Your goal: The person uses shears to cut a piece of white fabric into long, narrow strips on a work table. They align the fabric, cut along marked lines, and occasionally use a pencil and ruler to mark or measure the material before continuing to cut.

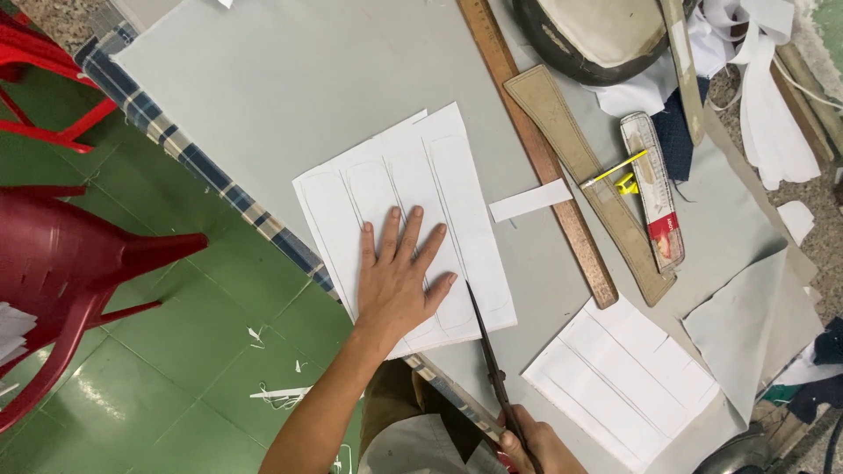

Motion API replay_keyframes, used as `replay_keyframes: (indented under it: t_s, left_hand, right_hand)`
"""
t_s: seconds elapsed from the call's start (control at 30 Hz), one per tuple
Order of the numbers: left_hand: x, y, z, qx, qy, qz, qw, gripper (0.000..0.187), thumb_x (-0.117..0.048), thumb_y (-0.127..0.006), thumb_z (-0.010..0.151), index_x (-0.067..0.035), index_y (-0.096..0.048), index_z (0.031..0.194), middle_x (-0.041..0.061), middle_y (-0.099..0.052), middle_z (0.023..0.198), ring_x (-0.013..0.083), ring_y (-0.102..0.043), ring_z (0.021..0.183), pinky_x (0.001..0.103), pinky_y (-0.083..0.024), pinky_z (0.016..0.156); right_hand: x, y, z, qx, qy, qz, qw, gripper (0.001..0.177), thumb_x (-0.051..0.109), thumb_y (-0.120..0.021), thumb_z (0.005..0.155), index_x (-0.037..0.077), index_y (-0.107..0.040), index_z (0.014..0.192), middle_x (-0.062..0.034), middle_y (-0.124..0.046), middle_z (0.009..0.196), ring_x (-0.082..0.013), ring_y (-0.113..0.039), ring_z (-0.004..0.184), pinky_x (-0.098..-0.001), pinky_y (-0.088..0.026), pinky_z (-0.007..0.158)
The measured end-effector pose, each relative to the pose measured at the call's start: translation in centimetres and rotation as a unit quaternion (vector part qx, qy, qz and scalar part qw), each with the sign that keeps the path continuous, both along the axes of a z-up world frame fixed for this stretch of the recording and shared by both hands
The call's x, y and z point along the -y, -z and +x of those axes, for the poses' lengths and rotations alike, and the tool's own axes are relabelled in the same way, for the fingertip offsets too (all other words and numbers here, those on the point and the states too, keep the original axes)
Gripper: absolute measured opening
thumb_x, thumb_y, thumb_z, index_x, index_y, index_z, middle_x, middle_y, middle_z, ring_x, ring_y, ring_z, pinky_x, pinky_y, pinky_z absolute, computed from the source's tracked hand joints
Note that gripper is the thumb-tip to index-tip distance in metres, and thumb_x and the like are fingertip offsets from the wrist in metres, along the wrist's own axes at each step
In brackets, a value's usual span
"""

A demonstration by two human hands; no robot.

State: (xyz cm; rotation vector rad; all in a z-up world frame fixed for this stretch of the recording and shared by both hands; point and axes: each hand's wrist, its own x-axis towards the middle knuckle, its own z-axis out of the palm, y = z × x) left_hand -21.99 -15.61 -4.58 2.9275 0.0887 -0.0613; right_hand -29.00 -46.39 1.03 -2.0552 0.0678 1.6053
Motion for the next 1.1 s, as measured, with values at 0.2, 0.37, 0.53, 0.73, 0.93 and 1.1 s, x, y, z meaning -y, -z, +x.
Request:
replay_keyframes:
  t_s: [0.2, 0.37, 0.53, 0.73, 0.93, 1.1]
  left_hand:
    - [0.0, 0.0, 0.0, 0.012, -0.009, -0.016, 1.000, 0.062, -0.055, -0.030, 0.105, -0.025, -0.042, 0.157, 0.009, -0.029, 0.169, 0.0363, -0.021, 0.156, 0.062, -0.011, 0.125]
    - [-0.1, -0.2, 0.0, 0.050, -0.015, 0.009, 0.999, 0.067, -0.050, -0.036, 0.105, -0.010, -0.043, 0.158, 0.007, -0.034, 0.168, 0.0322, -0.024, 0.156, 0.060, -0.013, 0.127]
    - [-0.1, 0.0, 0.1, 0.033, -0.015, 0.010, 0.999, 0.068, -0.051, -0.032, 0.105, -0.010, -0.040, 0.159, 0.006, -0.029, 0.170, 0.0316, -0.020, 0.158, 0.059, -0.010, 0.127]
    - [-0.1, 0.0, 0.1, 0.035, -0.018, 0.012, 0.999, 0.069, -0.053, -0.032, 0.106, -0.011, -0.040, 0.160, 0.007, -0.027, 0.171, 0.0309, -0.018, 0.158, 0.059, -0.010, 0.127]
    - [-0.1, 0.0, 0.1, 0.028, -0.017, 0.000, 0.999, 0.070, -0.054, -0.034, 0.105, -0.010, -0.039, 0.160, 0.007, -0.026, 0.171, 0.0317, -0.018, 0.158, 0.059, -0.009, 0.127]
    - [-0.2, -0.2, 0.2, 0.042, -0.017, 0.011, 0.999, 0.070, -0.054, -0.035, 0.105, -0.010, -0.041, 0.160, 0.007, -0.026, 0.171, 0.0311, -0.015, 0.159, 0.059, -0.009, 0.128]
  right_hand:
    - [-1.7, -1.5, 2.5, -0.057, -0.046, 0.005, 0.997, 0.075, 0.077, -0.032, 0.078, 0.025, -0.055, 0.126, 0.0031, -0.072, 0.094, -0.0092, -0.066, 0.080, -0.0242, -0.055, 0.076]
    - [-4.6, -2.6, 4.5, 0.071, -0.022, 0.087, 0.993, 0.063, 0.069, -0.036, 0.089, 0.014, -0.062, 0.106, 0.0002, -0.056, 0.081, -0.0169, -0.057, 0.075, -0.0323, -0.044, 0.071]
    - [-4.1, -0.7, 4.7, 0.079, -0.031, 0.118, 0.989, 0.069, 0.071, -0.034, 0.089, 0.012, -0.060, 0.113, -0.0011, -0.058, 0.083, -0.0165, -0.058, 0.075, -0.0327, -0.046, 0.068]
    - [-3.7, 0.5, 4.3, 0.100, -0.044, 0.112, 0.988, 0.075, 0.072, -0.034, 0.089, 0.010, -0.059, 0.122, -0.0061, -0.072, 0.091, -0.0200, -0.071, 0.079, -0.0322, -0.052, 0.072]
    - [-5.1, -0.8, 4.9, 0.071, -0.026, 0.046, 0.996, 0.062, 0.068, -0.039, 0.089, 0.013, -0.064, 0.104, -0.0027, -0.069, 0.081, -0.0191, -0.068, 0.074, -0.0330, -0.048, 0.070]
    - [-5.4, -3.1, 6.3, 0.045, -0.001, 0.049, 0.998, 0.062, 0.068, -0.041, 0.087, 0.014, -0.067, 0.104, 0.0015, -0.049, 0.069, -0.0145, -0.052, 0.065, -0.0301, -0.041, 0.067]
